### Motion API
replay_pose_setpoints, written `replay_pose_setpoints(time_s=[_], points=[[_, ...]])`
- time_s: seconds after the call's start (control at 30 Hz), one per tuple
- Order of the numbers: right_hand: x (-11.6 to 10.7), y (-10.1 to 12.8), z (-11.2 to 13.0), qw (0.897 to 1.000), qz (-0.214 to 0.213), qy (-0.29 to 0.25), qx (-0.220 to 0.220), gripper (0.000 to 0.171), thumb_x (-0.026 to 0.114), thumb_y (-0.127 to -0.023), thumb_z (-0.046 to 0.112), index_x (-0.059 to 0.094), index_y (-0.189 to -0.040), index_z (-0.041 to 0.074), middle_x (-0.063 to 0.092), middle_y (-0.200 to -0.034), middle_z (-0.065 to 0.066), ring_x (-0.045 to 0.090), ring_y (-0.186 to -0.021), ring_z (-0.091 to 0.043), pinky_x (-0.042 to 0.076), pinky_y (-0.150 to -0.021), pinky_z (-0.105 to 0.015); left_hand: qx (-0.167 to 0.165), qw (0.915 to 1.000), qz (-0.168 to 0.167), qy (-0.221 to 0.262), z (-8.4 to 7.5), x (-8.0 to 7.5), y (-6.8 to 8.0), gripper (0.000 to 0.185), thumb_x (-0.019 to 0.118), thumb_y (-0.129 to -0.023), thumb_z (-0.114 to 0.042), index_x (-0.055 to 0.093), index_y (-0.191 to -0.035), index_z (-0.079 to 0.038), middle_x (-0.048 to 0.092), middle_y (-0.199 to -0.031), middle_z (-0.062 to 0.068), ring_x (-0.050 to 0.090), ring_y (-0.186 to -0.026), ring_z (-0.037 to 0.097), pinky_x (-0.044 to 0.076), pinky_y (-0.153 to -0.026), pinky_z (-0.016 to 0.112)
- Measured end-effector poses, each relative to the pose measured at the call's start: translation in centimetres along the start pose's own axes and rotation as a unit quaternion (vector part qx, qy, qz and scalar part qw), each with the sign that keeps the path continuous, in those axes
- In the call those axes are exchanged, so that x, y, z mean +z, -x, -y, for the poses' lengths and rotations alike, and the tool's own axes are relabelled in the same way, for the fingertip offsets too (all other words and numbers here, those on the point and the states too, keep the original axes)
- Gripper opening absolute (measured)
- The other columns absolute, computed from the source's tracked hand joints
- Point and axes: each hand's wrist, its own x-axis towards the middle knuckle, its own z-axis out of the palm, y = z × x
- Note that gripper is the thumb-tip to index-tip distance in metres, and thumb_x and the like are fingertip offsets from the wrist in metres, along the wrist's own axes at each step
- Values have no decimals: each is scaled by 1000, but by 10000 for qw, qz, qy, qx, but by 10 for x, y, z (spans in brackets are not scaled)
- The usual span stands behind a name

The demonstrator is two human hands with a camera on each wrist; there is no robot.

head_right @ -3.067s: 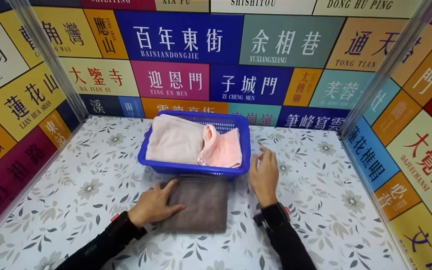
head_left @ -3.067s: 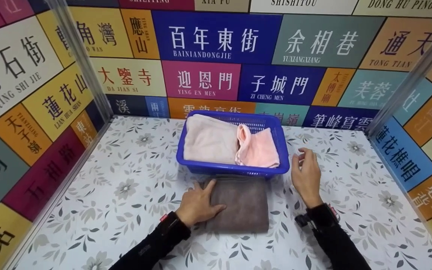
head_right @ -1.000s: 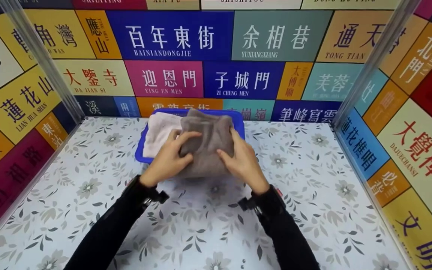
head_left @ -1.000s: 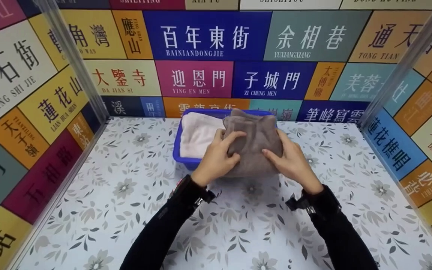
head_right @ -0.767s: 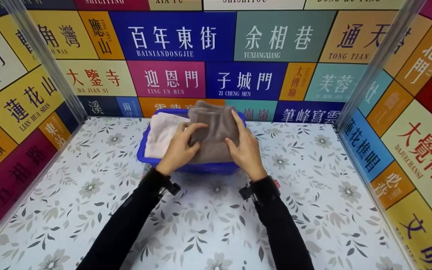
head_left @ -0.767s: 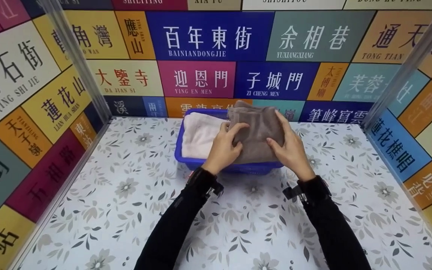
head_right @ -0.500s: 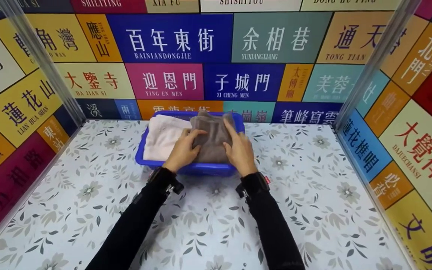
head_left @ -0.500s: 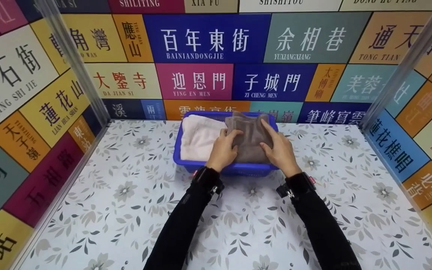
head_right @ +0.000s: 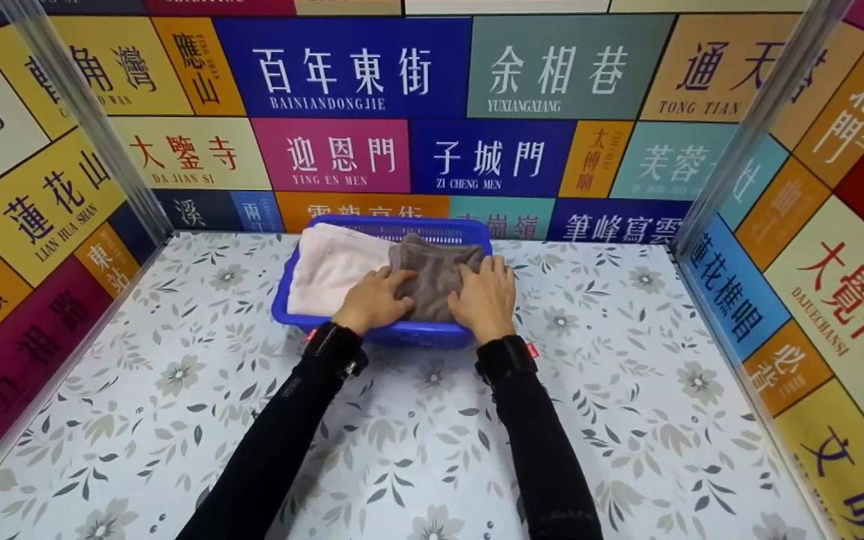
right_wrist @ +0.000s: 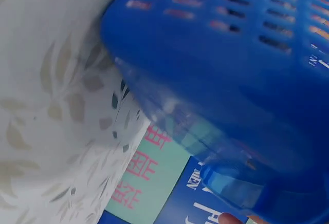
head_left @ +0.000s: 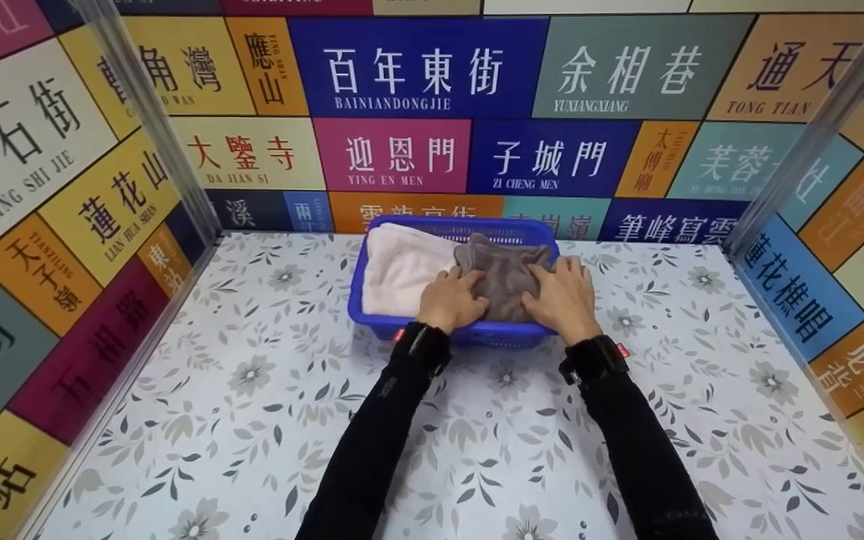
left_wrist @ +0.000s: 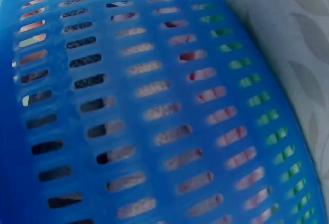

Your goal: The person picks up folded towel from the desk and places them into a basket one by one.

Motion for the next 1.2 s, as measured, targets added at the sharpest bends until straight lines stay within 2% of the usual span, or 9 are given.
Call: replay_pose_setpoints(time_s=[0.1, 0.3, 0.57, 0.67, 0.77, 0.87, 1.0, 1.1, 1.2], points=[[1, -2, 0, 9998, 22, 182, -71, 55, 63, -94, 41, 64, -141, 11, 51, -126, -29, 41, -122, -44, 36, -103, -58, -39, 9994, 183, -299, 0, -2, -1, 61, 53, -100, -53, 45, -157, -32, 41, -164, 9, 45, -145, 32, 43, -115, 46], [3, -6, -2, 9992, -167, 309, -170, 49, 64, -92, 43, 74, -128, 11, 52, -118, -28, 42, -113, -42, 38, -98, -57, -87, 9981, 410, -459, -1, -4, -2, 63, 50, -100, -58, 45, -157, -32, 39, -166, 6, 41, -149, 31, 40, -118, 46], [4, -12, -1, 9975, -26, 638, -302, 51, 63, -92, 50, 78, -121, 11, 52, -120, -26, 42, -116, -42, 37, -103, -57, -205, 9972, 510, -505, 1, -4, -2, 62, 46, -101, -59, 44, -158, -34, 35, -168, 6, 35, -153, 33, 36, -121, 47], [3, -13, -2, 9971, -35, 682, -331, 52, 63, -91, 51, 78, -119, 10, 52, -120, -26, 43, -118, -42, 37, -105, -58, -170, 9977, 451, -478, 1, -3, -2, 62, 45, -101, -58, 43, -158, -35, 33, -169, 8, 34, -153, 34, 37, -120, 48], [3, -11, -4, 9984, -189, 447, -301, 50, 64, -90, 47, 77, -120, 10, 53, -118, -26, 43, -117, -43, 38, -103, -59, -1, 9992, 235, -321, 1, 0, -4, 60, 47, -102, -55, 43, -158, -34, 35, -168, 11, 38, -151, 38, 38, -120, 49], [4, -6, -7, 9990, -376, 53, -247, 47, 65, -91, 42, 75, -126, 11, 53, -115, -26, 44, -114, -43, 41, -98, -59, 266, 9996, -90, 46, 5, 2, -4, 56, 52, -102, -49, 46, -156, -36, 39, -165, 16, 45, -144, 41, 43, -116, 51], [1, 3, -14, 9971, -554, -404, -319, 47, 64, -96, 39, 70, -135, 13, 52, -110, -25, 48, -107, -42, 44, -91, -58, 737, 9945, -632, 400, 16, -3, 3, 57, 60, -101, -49, 47, -155, -37, 45, -159, 17, 53, -136, 40, 48, -110, 52], [-7, 9, -22, 9944, -724, -637, -444, 49, 63, -100, 41, 65, -141, 13, 53, -108, -24, 51, -99, -41, 45, -87, -56, 1027, 9886, -1088, 170, 30, -14, 14, 68, 60, -98, -60, 41, -159, -37, 40, -164, 9, 49, -142, 36, 44, -113, 55], [-21, 17, -32, 9922, -890, -744, -464, 56, 61, -102, 45, 58, -149, 15, 53, -108, -22, 53, -94, -39, 45, -83, -54, 1164, 9818, -1475, -282, 51, -30, 29, 81, 56, -95, -69, 31, -164, -35, 27, -172, 1, 33, -155, 34, 30, -123, 60]])
